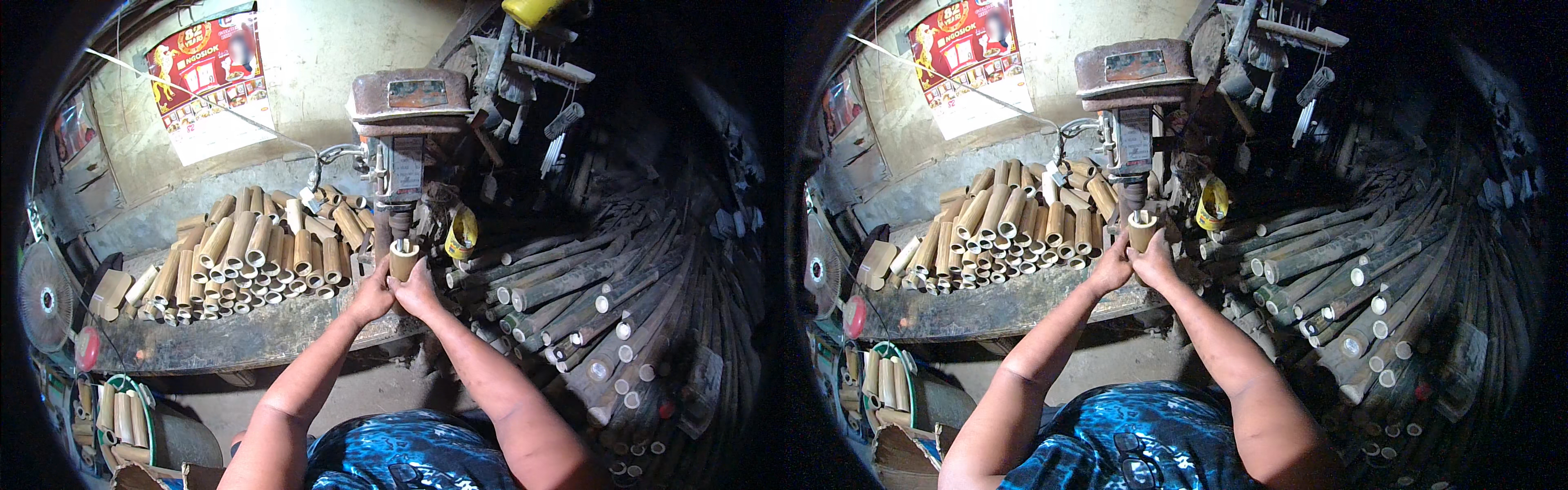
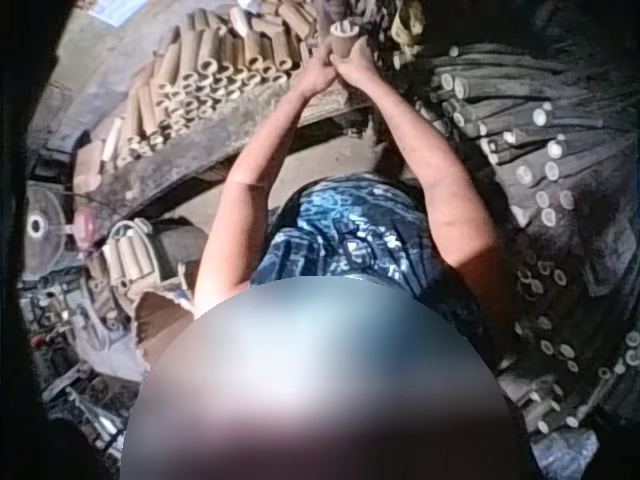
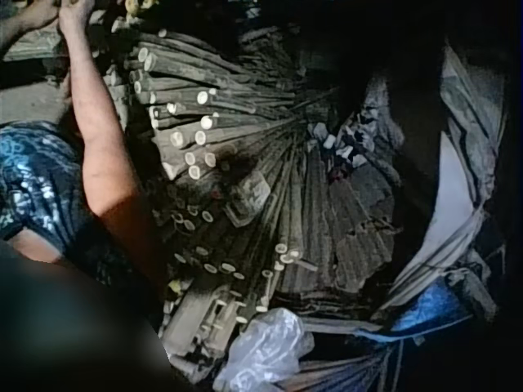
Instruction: The person repeatedly picks up cylindrical wooden handles from a pile, positions each under a drill press, and drills into the center of the handle. After drilling, the person places the finished handle into a cardboard box. The process is repeated for multiple handles.
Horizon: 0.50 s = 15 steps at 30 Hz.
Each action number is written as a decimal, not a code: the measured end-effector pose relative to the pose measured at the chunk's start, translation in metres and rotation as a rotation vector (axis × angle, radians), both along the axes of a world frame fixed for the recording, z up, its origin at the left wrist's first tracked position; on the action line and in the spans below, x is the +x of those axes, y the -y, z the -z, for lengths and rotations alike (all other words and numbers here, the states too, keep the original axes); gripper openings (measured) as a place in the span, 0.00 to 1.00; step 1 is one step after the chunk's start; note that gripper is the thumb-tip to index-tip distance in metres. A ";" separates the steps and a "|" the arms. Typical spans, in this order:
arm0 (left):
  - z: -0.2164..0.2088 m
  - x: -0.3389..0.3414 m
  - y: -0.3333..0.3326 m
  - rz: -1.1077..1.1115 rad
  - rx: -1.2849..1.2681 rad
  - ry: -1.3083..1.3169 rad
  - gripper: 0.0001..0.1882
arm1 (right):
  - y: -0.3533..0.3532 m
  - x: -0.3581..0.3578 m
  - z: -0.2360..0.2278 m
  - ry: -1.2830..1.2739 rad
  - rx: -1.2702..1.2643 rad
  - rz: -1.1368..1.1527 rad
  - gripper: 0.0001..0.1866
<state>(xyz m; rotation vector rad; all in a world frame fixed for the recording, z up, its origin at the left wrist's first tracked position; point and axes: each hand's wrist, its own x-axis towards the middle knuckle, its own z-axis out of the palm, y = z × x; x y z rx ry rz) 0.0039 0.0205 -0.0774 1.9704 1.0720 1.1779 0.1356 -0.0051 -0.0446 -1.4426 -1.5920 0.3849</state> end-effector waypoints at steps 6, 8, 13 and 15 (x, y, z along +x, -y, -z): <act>0.007 -0.007 0.025 0.079 0.022 0.047 0.38 | 0.026 -0.006 0.017 -0.077 0.046 -0.047 0.48; 0.005 -0.013 0.033 0.087 -0.001 0.084 0.39 | 0.028 -0.012 0.020 -0.086 0.063 -0.092 0.49; 0.003 -0.023 0.038 -0.017 -0.102 0.003 0.43 | 0.021 -0.026 0.019 -0.076 0.006 -0.066 0.45; 0.004 -0.019 0.033 -0.067 -0.016 0.013 0.43 | 0.013 -0.026 0.013 -0.093 -0.007 -0.070 0.46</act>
